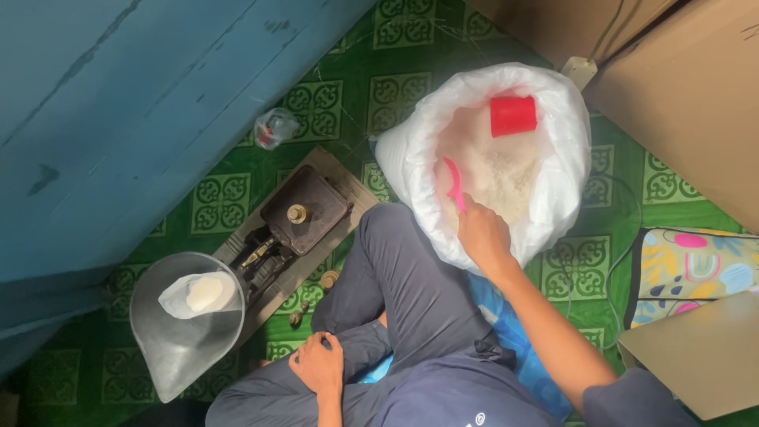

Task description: The person packages white powder from a large sack into small plastic bags by scooping the powder into a cup, then pouring it from the cup into the bags. The powder is leveled in the cup with the scoop before being poured into the bags.

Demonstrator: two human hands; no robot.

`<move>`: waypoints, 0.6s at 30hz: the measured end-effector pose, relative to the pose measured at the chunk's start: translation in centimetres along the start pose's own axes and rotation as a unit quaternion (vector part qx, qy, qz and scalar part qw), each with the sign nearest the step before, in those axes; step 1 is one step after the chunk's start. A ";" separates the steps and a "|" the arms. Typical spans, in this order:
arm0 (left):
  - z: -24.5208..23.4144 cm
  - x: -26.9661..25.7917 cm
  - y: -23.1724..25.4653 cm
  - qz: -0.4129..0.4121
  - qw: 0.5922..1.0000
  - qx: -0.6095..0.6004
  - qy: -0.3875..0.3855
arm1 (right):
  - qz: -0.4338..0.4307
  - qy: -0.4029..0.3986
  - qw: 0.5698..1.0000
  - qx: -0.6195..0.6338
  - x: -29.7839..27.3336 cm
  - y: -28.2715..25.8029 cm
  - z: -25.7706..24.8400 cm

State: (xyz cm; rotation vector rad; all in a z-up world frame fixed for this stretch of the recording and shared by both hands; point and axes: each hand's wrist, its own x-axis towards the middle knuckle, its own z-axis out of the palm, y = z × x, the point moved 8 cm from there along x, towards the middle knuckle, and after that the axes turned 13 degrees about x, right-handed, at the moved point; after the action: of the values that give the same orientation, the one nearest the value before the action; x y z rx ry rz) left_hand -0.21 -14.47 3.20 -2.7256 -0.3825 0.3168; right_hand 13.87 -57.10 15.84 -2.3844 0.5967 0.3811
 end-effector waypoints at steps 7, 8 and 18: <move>-0.8 0.0 -0.2 -0.015 0.998 -0.015 -0.061 | 0.020 0.020 0.995 0.095 -2.0 1.8 -2.9; -1.0 0.0 -0.2 -0.018 0.998 -0.022 -0.057 | 0.033 0.031 0.992 0.116 -2.5 2.2 -3.6; -1.0 0.0 -0.1 -0.011 0.999 -0.002 -0.052 | -0.025 0.190 0.962 0.196 -4.7 5.7 -7.6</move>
State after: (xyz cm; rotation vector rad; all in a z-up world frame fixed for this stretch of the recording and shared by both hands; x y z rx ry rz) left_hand 0.07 -14.68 4.12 -2.7143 -0.4407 0.4539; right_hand 7.93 -64.48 20.55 -2.0875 0.7059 -0.2118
